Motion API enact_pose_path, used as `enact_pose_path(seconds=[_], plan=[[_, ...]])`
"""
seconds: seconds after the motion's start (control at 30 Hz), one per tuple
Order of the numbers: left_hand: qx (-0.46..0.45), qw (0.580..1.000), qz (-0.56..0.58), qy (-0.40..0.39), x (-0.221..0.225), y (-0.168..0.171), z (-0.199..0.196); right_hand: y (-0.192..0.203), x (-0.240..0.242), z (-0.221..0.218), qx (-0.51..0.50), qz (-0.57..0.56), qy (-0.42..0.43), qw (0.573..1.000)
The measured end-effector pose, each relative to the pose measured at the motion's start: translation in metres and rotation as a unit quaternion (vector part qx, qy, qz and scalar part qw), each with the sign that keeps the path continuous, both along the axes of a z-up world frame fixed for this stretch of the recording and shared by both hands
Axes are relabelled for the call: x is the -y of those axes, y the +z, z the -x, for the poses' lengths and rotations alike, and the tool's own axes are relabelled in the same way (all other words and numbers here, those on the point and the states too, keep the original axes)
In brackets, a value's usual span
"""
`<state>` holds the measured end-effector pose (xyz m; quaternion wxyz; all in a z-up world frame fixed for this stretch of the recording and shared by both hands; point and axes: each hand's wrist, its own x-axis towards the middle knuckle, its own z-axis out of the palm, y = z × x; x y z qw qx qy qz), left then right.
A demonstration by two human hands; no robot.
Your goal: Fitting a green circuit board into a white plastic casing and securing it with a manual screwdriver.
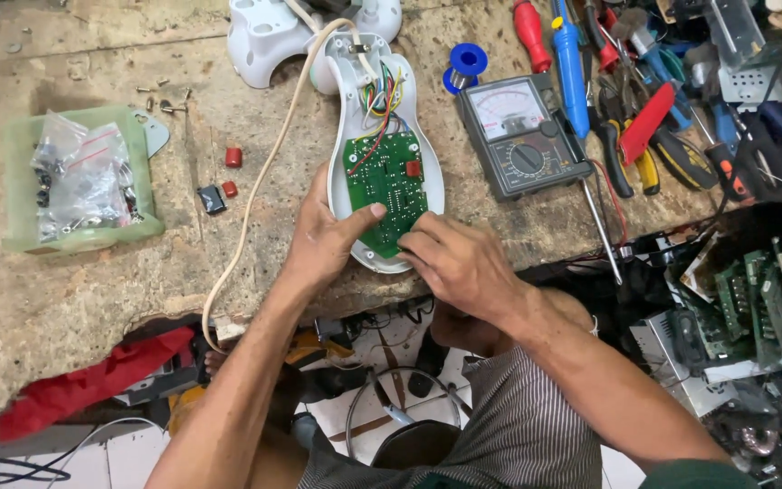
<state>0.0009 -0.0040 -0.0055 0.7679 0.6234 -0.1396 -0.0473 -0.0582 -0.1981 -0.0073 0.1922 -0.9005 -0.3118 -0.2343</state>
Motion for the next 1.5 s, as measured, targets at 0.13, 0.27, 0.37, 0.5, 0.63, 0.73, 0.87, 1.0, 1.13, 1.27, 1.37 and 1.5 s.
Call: enact_pose_path(seconds=[0.13,0.27,0.37,0.5,0.63,0.73,0.87,1.0,1.13,1.27,1.37,1.5], plan=[[-0.004,1.000,-0.006,-0.001,0.000,-0.003,-0.001,0.003,-0.001,0.004,-0.024,-0.014,0.011,1.000],[-0.006,1.000,0.002,-0.006,-0.001,0.001,0.001,0.003,-0.003,0.002,0.005,0.012,0.015,1.000],[-0.006,1.000,0.005,-0.007,0.002,0.000,0.000,0.004,-0.004,0.001,0.019,0.022,0.023,0.999],[-0.010,1.000,0.000,0.004,0.003,0.001,0.000,0.009,-0.004,0.003,0.011,0.018,0.011,1.000],[-0.015,1.000,0.001,0.003,0.002,0.000,0.002,-0.002,-0.002,0.003,0.013,0.028,-0.003,1.000],[-0.015,1.000,0.006,0.004,0.003,0.002,0.003,-0.006,-0.002,0.001,0.010,0.033,-0.012,0.999],[-0.024,1.000,-0.011,0.009,0.004,0.009,0.006,-0.008,-0.006,-0.001,0.012,0.041,-0.024,0.999],[-0.057,0.997,-0.037,0.024,0.004,0.025,0.008,-0.005,-0.006,0.000,0.035,0.032,-0.041,0.998],[-0.059,0.996,-0.060,0.024,0.003,0.022,0.006,-0.002,-0.007,0.000,0.035,0.015,-0.033,0.999],[-0.071,0.994,-0.078,0.029,0.004,0.029,0.009,-0.003,-0.009,0.000,0.053,0.038,-0.035,0.997],[-0.070,0.993,-0.086,0.028,0.002,0.020,0.004,0.002,-0.008,0.001,0.067,0.053,-0.045,0.995],[-0.070,0.992,-0.098,0.036,0.004,0.025,0.007,-0.012,-0.002,-0.003,-0.006,-0.015,0.001,1.000]])
